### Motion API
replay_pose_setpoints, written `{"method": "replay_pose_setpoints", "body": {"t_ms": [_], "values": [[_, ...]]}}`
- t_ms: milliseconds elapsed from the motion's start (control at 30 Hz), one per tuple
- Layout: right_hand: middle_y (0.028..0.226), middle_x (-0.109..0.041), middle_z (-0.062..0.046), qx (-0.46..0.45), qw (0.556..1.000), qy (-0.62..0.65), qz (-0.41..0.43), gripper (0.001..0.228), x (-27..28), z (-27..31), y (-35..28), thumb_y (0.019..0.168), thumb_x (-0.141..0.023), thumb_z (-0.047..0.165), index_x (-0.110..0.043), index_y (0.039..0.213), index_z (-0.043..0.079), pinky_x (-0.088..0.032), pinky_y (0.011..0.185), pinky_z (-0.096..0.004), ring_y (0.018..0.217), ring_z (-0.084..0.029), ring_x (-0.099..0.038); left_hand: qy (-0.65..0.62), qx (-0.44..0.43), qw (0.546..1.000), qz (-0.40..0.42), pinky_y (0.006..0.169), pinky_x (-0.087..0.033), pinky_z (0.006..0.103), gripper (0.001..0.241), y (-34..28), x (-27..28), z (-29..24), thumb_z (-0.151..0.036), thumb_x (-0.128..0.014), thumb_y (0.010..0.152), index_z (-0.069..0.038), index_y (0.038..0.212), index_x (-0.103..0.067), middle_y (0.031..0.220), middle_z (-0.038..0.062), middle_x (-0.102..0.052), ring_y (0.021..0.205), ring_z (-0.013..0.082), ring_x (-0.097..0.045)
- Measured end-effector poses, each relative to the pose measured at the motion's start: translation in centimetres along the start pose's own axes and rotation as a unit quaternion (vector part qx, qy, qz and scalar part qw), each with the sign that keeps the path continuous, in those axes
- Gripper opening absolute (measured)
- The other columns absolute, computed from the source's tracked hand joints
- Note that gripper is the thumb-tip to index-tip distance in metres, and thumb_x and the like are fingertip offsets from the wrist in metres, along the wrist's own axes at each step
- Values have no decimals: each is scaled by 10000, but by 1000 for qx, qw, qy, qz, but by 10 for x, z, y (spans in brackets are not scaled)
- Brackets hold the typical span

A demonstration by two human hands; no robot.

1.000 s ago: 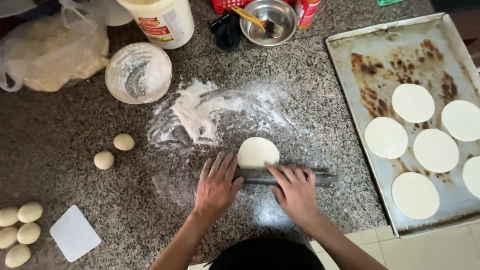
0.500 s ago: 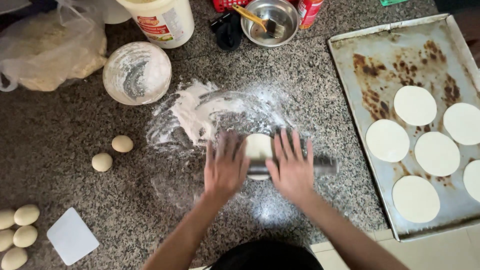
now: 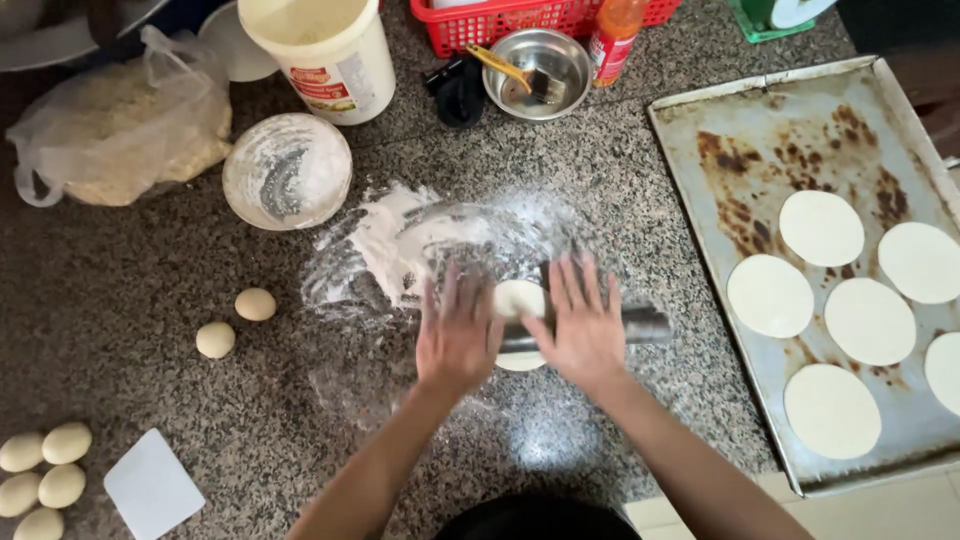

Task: Rolling out small balls of dough into flat circles using a rolling pin on a floured surface.

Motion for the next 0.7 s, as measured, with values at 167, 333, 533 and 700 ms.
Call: {"method": "replay_pose_setpoints", "body": {"t_ms": [167,333,533,700], "values": [[1772,-572,-46,110,993,24,-22,838,-18,-13,-79,1050,-673,580,-454,1787,247,-340,1309,-665,1646,-377,-473,37,-115,987,-103,1462,24,661,715,-68,-103,-15,-478,-202,1233,-153,1869,-176,1943,86,-165,1808,279,-94],[1400,-819,129,120,990,70,-4,740,-12,-40,-99,1039,-786,251,-528,1709,429,-488,992,-408,1099,-220,-746,-310,-197,885,-287,1041,-760,512,233,-61,-65,-12,-57,-443,1232,-26,1380,-619,1347,210,-753,1082,300,-802],[1358,-807,89,-177,983,-35,29,592,-26,-102,-78,1057,-751,604,-653,1631,496,-536,1077,-542,1239,-267,-779,-162,-16,962,-219,1281,-471,643,743,36,-124,-23,-301,-680,1123,39,1747,-463,1663,266,-654,1614,432,-560],[1448,-737,32,-243,969,50,11,678,0,-117,-80,1049,-779,543,-638,1690,372,-520,1149,-587,1316,-347,-727,-212,137,967,-24,1041,-542,629,610,69,-108,-41,-518,-732,1018,-168,1501,-598,1368,119,-770,1381,375,-643]]}}
Point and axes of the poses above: each hand's wrist, its own y-axis towards the middle knuckle, its own x-axis out of the back of the hand, z = x × y, the point moved 3 cm from there along y, towards the middle knuckle
